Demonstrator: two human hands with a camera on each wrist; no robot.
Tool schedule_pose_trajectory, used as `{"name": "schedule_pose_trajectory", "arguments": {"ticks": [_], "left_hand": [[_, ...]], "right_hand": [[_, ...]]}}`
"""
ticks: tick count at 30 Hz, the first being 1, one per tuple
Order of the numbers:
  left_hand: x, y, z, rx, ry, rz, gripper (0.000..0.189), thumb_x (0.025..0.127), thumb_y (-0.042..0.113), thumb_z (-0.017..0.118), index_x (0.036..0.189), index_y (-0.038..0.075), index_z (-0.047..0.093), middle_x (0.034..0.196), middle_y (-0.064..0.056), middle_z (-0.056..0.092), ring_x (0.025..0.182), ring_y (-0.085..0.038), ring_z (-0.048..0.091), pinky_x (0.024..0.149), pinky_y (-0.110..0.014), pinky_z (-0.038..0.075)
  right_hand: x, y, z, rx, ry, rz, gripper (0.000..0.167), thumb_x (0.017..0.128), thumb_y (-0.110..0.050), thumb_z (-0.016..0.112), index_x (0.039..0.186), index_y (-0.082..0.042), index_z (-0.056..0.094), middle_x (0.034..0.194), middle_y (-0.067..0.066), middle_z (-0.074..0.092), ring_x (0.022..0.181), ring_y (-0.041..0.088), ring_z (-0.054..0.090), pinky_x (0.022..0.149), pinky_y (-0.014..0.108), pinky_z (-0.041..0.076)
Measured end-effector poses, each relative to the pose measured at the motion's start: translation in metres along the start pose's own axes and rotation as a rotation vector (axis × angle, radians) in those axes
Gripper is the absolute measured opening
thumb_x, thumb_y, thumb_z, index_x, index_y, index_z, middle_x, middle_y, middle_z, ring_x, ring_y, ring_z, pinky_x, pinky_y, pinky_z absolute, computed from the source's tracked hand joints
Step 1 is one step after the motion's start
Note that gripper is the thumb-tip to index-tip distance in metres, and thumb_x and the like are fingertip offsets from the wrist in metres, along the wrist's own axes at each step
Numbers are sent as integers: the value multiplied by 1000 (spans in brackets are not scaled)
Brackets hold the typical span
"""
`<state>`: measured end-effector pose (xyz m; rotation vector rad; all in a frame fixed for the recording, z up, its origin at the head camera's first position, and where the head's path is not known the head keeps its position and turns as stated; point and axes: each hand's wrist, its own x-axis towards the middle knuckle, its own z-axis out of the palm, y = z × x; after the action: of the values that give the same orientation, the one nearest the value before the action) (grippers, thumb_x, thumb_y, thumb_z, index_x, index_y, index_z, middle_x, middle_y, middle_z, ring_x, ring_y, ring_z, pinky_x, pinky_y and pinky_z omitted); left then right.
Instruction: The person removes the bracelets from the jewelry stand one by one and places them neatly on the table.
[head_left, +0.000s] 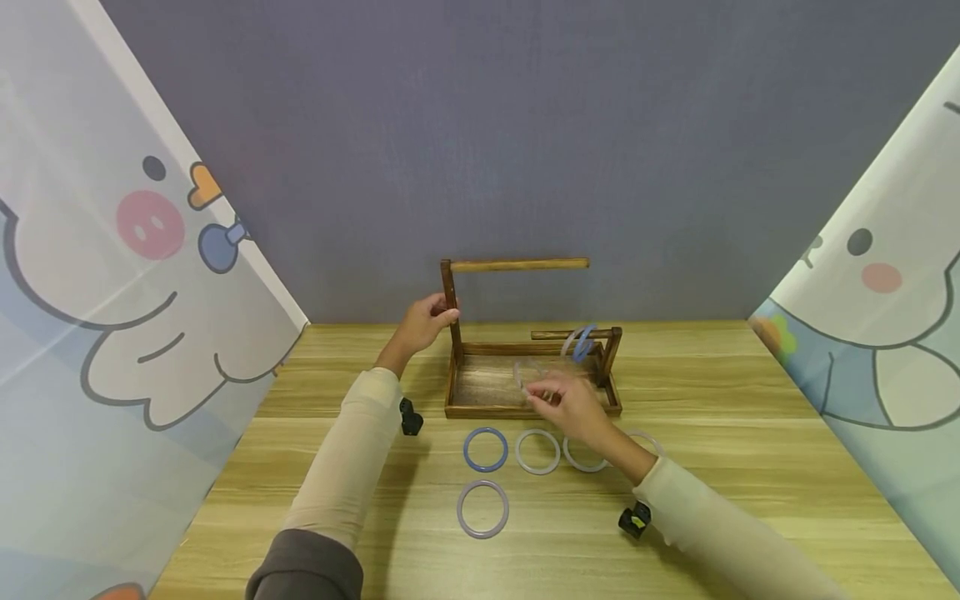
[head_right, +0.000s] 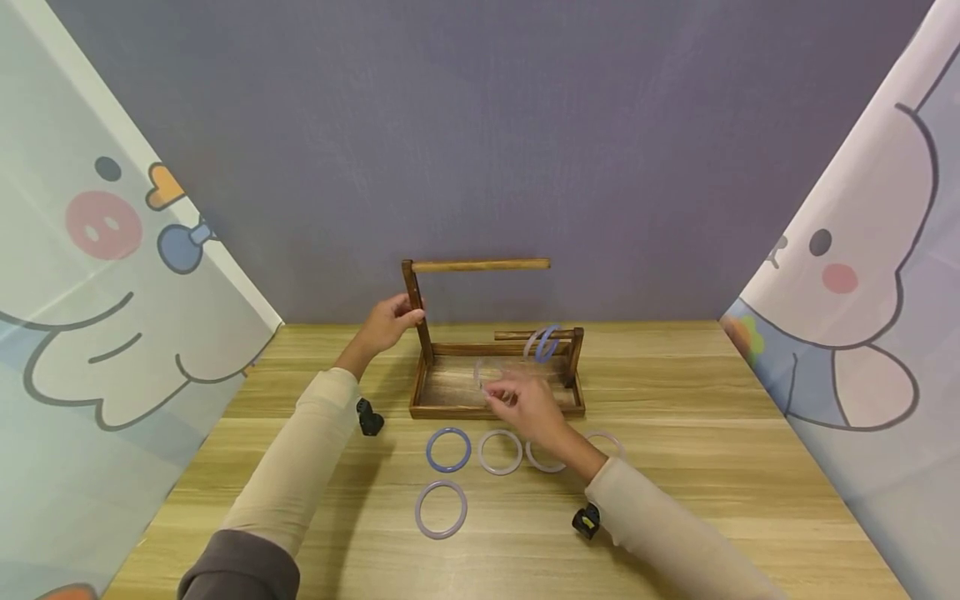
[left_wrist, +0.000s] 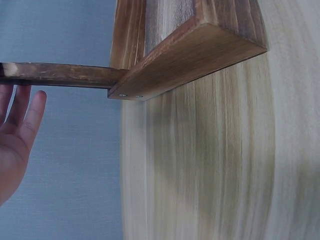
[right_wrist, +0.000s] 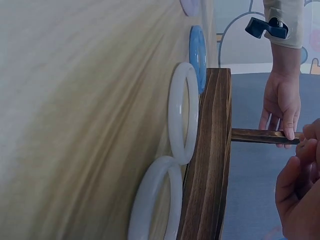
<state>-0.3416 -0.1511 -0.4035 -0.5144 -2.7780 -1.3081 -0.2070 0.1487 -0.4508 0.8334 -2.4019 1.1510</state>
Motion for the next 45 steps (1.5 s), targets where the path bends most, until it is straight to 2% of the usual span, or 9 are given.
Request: {"name": "schedule_pose_trajectory", "arguments": {"ticks": [7, 14, 20, 23, 31, 36, 45], "left_hand": [[0, 0, 1, -13, -3, -4, 42, 106, 31, 57, 138, 5, 58, 127, -16, 66, 118, -35, 62, 98, -54, 51], [-1, 0, 0, 9, 0, -4, 40, 106, 34, 57, 135, 7, 60, 123, -15, 67, 112, -32, 63, 94, -50, 52], [-1, 1, -1, 15, 2, -10, 37, 106, 33, 58, 133, 9, 60, 122, -14, 67, 113, -33, 63, 94, -51, 52], [0, 0, -1, 6, -2, -9, 38, 106, 33, 58, 134, 7, 60, 124, -15, 67, 115, -33, 63, 96, -52, 51], [0, 0, 0, 3, -3, -10, 42, 106, 33, 57, 137, 5, 58, 127, -15, 66, 118, -34, 62, 98, -53, 51], [-1, 0, -1, 14, -9, -11, 45, 105, 39, 56, 137, 7, 58, 126, -15, 66, 117, -33, 63, 98, -52, 51], [0, 0, -1, 11, -10, -14, 43, 106, 35, 56, 139, 8, 57, 129, -15, 66, 119, -33, 63, 99, -52, 51]], "right_hand": [[-13, 3, -5, 21, -97, -47, 13, 86, -5, 80, 99, -4, 81, 91, 6, 72, 63, -4, 53, 54, 17, 49], [-26, 9, -10, 64, -233, -166, 15, 87, -2, 78, 102, -3, 81, 91, 1, 70, 61, -9, 46, 50, 15, 44], [-36, 12, -15, 64, -354, -285, 14, 90, -5, 77, 103, -8, 82, 93, -3, 70, 67, -10, 48, 56, 9, 44], [-42, 11, -15, 75, -410, -308, 15, 91, -7, 76, 103, -10, 82, 93, -6, 68, 70, -10, 49, 59, 8, 45], [-53, 7, -14, 49, -494, -414, 13, 90, -11, 78, 101, -16, 83, 89, -8, 67, 74, -7, 56, 66, 3, 44], [-59, 6, -15, 30, -550, -436, 13, 90, -14, 78, 101, -20, 83, 91, -11, 68, 80, -9, 57, 71, 3, 44], [-66, 2, -15, 29, -683, -475, 10, 89, -17, 80, 98, -20, 83, 89, -11, 68, 83, -11, 57, 75, 1, 43]]}}
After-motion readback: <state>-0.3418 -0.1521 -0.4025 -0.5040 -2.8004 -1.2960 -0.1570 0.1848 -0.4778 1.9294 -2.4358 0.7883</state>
